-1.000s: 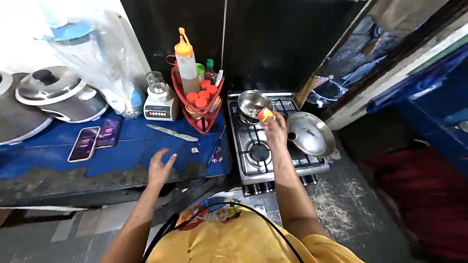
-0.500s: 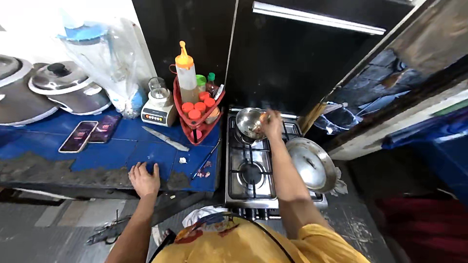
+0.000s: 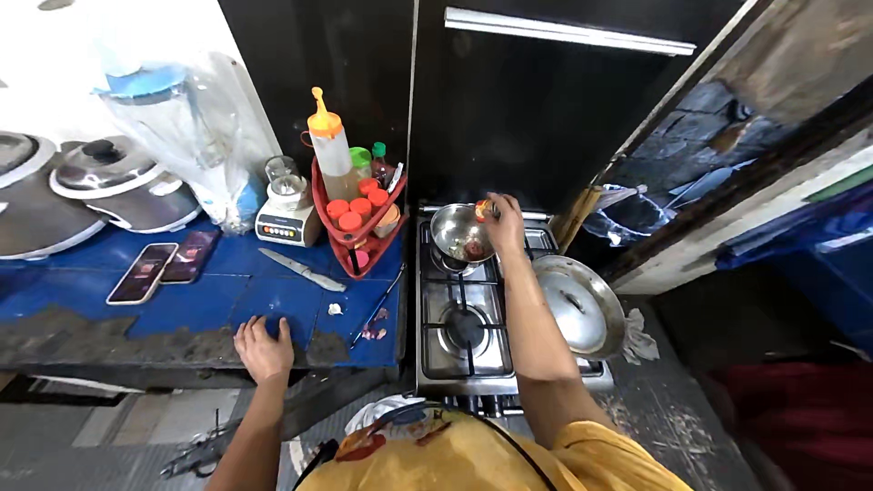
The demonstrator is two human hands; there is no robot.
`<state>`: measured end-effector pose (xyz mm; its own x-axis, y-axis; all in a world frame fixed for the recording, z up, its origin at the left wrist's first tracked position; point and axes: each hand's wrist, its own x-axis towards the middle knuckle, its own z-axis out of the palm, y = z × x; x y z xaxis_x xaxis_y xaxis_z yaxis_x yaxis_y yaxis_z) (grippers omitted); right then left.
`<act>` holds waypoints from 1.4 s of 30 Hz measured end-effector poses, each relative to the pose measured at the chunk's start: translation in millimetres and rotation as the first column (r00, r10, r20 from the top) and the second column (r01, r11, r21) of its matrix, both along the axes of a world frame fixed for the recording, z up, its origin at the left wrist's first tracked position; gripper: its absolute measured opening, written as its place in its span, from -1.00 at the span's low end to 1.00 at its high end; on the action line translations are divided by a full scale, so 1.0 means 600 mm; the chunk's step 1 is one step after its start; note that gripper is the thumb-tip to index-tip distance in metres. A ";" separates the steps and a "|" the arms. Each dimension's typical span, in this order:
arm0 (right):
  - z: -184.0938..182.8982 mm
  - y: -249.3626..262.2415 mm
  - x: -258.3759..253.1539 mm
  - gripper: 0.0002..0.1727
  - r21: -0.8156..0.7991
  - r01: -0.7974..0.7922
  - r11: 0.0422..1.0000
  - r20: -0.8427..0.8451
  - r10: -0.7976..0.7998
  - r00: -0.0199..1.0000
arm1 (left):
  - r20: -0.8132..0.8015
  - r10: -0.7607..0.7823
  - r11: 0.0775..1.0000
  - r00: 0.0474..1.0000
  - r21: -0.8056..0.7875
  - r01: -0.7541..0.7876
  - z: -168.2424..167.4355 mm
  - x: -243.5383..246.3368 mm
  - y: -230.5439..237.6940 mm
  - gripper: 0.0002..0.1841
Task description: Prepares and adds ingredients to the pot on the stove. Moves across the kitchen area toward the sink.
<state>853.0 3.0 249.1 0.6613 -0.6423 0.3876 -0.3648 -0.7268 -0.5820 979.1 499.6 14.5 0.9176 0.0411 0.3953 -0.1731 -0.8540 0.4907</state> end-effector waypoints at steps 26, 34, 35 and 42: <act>-0.016 0.024 -0.008 -0.51 -0.111 0.039 0.993 -0.005 -0.040 0.999 | 0.034 -0.004 1.000 0.999 0.000 0.004 -0.001 0.001 0.002 -0.47; 0.052 0.055 -0.041 -0.59 -0.180 0.108 0.978 0.215 -0.068 0.974 | 0.057 -0.034 0.999 0.998 -0.022 0.035 0.001 0.002 0.004 -0.49; 0.047 0.061 -0.043 -0.58 -0.183 0.124 0.975 0.218 -0.083 0.973 | 0.064 -0.040 0.999 0.997 -0.029 0.042 0.003 0.004 0.003 -0.49; -0.015 0.071 -0.058 -0.57 -0.028 0.123 0.992 0.000 -0.123 0.992 | 0.035 -0.064 0.998 0.997 -0.013 0.064 0.005 -0.003 0.006 -0.49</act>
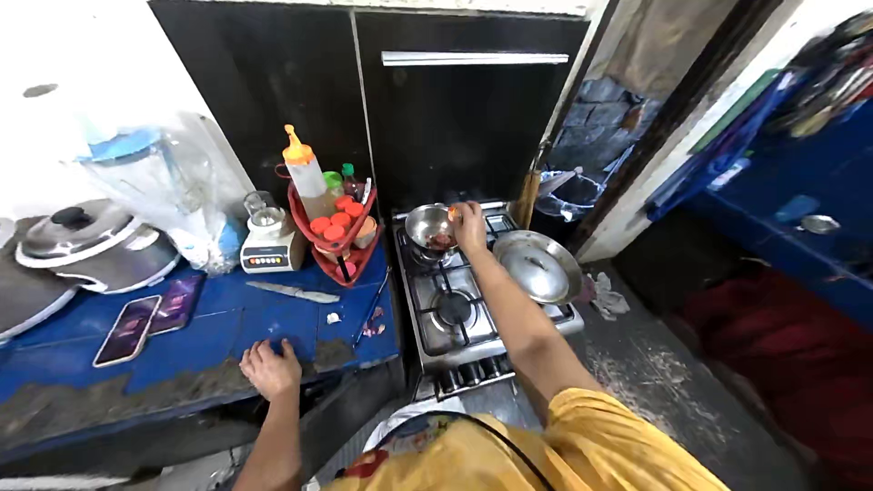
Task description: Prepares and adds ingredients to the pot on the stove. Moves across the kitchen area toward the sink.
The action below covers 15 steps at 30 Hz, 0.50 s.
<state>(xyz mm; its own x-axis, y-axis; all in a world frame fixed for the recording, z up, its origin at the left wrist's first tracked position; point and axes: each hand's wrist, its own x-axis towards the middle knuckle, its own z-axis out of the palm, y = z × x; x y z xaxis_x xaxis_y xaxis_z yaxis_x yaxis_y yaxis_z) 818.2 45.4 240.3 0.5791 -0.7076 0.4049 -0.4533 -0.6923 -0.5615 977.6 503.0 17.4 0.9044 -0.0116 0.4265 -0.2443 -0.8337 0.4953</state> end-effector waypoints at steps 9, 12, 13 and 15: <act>-0.012 0.017 -0.027 -0.52 0.596 -0.150 0.789 0.510 -0.228 0.830 | -0.059 -0.006 1.000 0.998 0.000 0.006 0.005 0.001 -0.005 -0.47; -0.006 0.047 -0.078 -0.47 0.738 -0.537 0.408 0.672 -0.517 0.530 | -0.054 0.005 0.999 0.999 0.033 -0.004 0.001 0.006 -0.003 -0.45; -0.009 0.050 -0.100 -0.49 0.705 -0.622 0.342 0.684 -0.560 0.468 | -0.050 -0.003 0.999 0.999 0.035 0.005 0.000 0.009 -0.002 -0.45; -0.015 0.055 -0.152 -0.52 0.638 -0.714 0.288 0.714 -0.570 0.407 | -0.045 -0.050 0.999 0.998 0.014 0.051 0.001 0.010 -0.002 -0.43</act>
<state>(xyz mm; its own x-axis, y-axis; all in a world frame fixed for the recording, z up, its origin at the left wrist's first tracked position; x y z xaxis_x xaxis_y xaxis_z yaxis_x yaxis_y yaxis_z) 727.2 78.5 231.4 0.5105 -0.8457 -0.1554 0.6298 0.4909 -0.6020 983.8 502.0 17.8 0.9205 -0.0638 0.3855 -0.2643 -0.8282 0.4942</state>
